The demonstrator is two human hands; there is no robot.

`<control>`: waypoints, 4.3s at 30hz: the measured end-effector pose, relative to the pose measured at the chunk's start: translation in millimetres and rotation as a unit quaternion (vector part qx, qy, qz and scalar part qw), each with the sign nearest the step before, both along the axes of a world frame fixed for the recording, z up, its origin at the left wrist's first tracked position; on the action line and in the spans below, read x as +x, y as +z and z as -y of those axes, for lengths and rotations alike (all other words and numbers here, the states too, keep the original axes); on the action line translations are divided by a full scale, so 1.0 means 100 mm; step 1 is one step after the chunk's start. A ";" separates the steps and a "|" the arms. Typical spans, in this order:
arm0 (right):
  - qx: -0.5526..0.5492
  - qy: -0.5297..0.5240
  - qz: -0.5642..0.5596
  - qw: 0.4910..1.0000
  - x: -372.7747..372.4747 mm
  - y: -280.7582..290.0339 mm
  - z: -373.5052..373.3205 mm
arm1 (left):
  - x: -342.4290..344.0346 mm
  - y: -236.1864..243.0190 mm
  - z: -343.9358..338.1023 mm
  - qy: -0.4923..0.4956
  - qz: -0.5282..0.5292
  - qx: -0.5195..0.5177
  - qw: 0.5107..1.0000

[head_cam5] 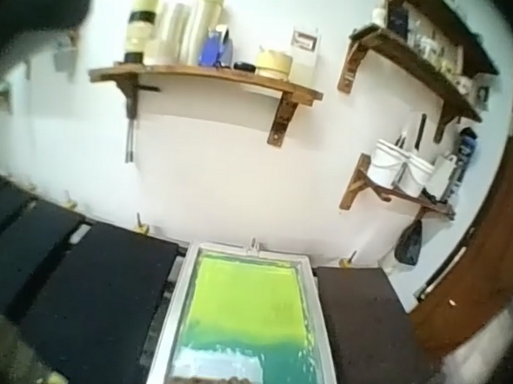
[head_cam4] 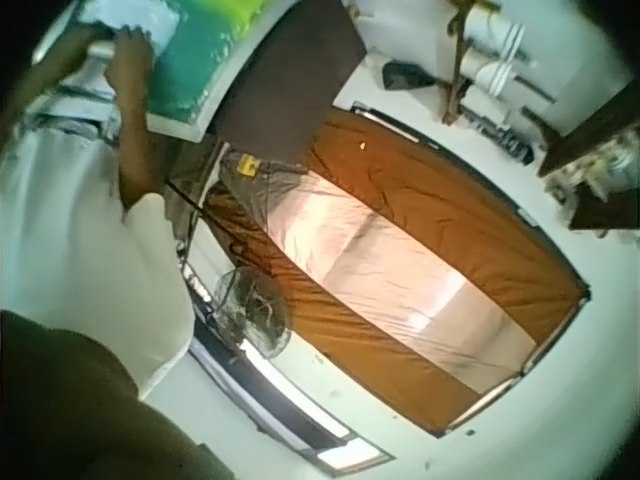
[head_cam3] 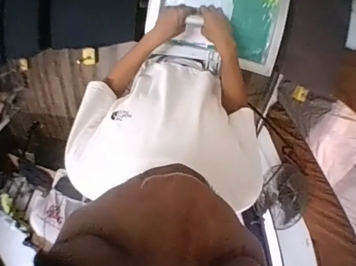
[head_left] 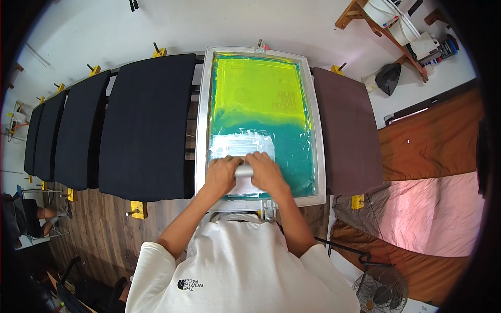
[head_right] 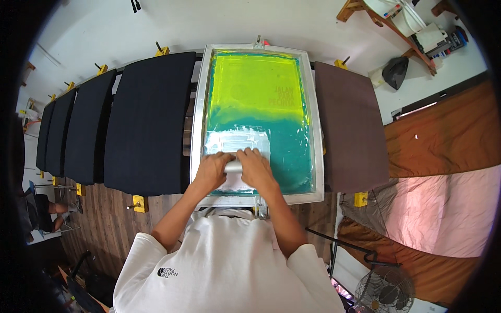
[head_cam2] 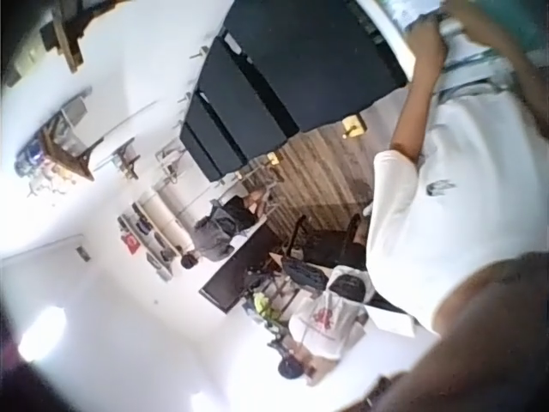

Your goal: Using a squeegee to apply ink through a screen mesh onto a t-shirt at a screen printing station.

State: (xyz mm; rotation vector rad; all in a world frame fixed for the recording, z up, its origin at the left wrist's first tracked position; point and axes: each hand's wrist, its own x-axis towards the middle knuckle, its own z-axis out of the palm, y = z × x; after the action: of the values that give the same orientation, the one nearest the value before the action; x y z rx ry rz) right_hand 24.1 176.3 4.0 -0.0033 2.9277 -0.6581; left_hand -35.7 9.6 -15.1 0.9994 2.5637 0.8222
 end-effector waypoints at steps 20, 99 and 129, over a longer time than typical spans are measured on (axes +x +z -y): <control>-0.021 -0.008 0.037 0.999 -0.31 -0.05 -0.17 | -0.31 -0.03 -0.12 -0.016 -0.022 -0.014 1.000; -0.025 -0.046 -0.081 0.995 0.47 -0.25 0.26 | 0.40 -0.35 0.21 -0.014 -0.113 0.070 0.991; -0.005 -0.014 0.101 0.995 -0.57 -0.02 -0.16 | -0.50 0.02 -0.14 0.002 0.059 -0.083 0.995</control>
State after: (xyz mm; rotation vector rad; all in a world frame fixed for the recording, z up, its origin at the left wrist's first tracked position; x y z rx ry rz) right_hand -33.3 192.1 2.3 0.0988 2.7342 -0.6359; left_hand -85.2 23.7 -13.2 0.8701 2.4860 0.6360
